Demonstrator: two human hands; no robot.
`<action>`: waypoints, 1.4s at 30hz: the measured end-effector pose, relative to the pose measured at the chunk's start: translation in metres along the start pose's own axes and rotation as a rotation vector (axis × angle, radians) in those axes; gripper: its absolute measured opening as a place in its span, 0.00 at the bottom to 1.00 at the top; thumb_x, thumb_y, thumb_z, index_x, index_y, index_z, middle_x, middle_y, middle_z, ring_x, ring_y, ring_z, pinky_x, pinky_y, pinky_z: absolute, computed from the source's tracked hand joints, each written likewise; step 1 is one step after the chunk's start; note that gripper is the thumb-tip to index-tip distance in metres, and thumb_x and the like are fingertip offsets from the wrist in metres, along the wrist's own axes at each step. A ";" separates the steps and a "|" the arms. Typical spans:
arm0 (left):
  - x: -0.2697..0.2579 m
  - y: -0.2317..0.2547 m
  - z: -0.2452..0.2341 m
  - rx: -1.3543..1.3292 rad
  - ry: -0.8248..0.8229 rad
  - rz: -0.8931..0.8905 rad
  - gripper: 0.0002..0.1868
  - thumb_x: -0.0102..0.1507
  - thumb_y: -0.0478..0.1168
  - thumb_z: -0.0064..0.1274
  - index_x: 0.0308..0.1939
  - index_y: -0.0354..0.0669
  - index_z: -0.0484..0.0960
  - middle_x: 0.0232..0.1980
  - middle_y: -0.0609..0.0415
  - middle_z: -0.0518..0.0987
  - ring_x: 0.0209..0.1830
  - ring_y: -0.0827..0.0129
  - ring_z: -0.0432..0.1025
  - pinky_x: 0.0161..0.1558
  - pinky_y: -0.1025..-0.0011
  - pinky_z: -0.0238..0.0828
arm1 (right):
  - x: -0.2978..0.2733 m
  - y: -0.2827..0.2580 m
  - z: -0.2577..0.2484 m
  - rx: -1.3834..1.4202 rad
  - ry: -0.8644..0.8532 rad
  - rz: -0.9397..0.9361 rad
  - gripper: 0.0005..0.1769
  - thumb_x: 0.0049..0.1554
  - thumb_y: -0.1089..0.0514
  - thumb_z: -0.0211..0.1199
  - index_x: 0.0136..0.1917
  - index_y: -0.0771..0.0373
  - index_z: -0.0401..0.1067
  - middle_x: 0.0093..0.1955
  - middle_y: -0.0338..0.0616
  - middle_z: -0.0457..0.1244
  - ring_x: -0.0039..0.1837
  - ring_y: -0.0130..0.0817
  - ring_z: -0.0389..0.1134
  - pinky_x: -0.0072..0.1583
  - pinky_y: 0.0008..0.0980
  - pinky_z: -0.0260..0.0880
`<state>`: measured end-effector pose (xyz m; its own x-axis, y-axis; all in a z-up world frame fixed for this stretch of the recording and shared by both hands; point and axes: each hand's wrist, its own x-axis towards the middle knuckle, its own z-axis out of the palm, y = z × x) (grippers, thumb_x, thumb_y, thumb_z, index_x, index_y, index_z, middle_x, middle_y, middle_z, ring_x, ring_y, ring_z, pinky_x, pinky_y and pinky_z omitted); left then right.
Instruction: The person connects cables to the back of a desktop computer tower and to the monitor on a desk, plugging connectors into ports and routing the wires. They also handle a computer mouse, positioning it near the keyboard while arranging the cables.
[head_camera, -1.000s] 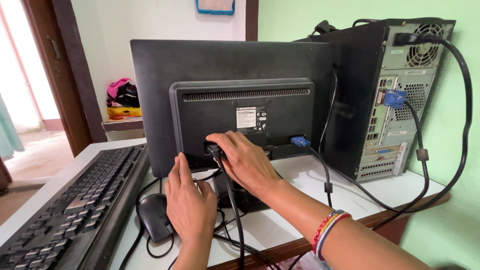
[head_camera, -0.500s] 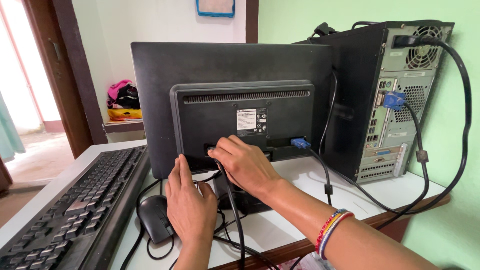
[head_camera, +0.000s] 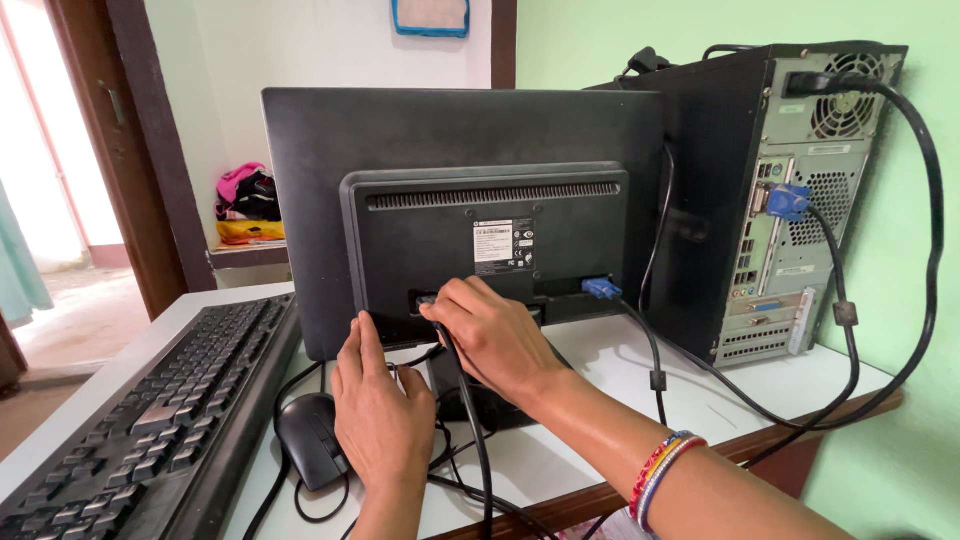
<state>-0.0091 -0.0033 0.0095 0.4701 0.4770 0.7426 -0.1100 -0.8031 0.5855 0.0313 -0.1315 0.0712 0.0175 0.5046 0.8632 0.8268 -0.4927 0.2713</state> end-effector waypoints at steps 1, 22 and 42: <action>0.000 0.000 0.001 -0.003 0.004 0.005 0.40 0.56 0.35 0.54 0.74 0.42 0.64 0.71 0.51 0.69 0.64 0.53 0.67 0.54 0.59 0.71 | 0.000 0.000 0.000 -0.002 0.004 -0.007 0.05 0.56 0.67 0.66 0.47 0.65 0.74 0.44 0.40 0.63 0.47 0.38 0.68 0.43 0.35 0.72; 0.000 -0.002 0.001 0.004 0.002 0.012 0.40 0.56 0.35 0.54 0.74 0.42 0.64 0.71 0.50 0.69 0.64 0.54 0.67 0.55 0.60 0.71 | 0.005 0.000 0.003 0.065 0.024 0.131 0.07 0.52 0.67 0.68 0.46 0.64 0.75 0.45 0.41 0.66 0.48 0.41 0.70 0.45 0.38 0.72; -0.001 -0.002 0.001 -0.005 0.018 0.018 0.40 0.56 0.35 0.54 0.73 0.41 0.65 0.70 0.49 0.70 0.63 0.53 0.67 0.55 0.59 0.71 | -0.013 -0.006 -0.006 0.078 -0.064 0.279 0.17 0.58 0.64 0.63 0.61 0.57 0.73 0.52 0.42 0.65 0.53 0.42 0.69 0.48 0.41 0.72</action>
<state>-0.0082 -0.0029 0.0076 0.4525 0.4684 0.7589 -0.1230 -0.8101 0.5733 0.0232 -0.1392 0.0610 0.2837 0.4020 0.8706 0.8257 -0.5641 -0.0086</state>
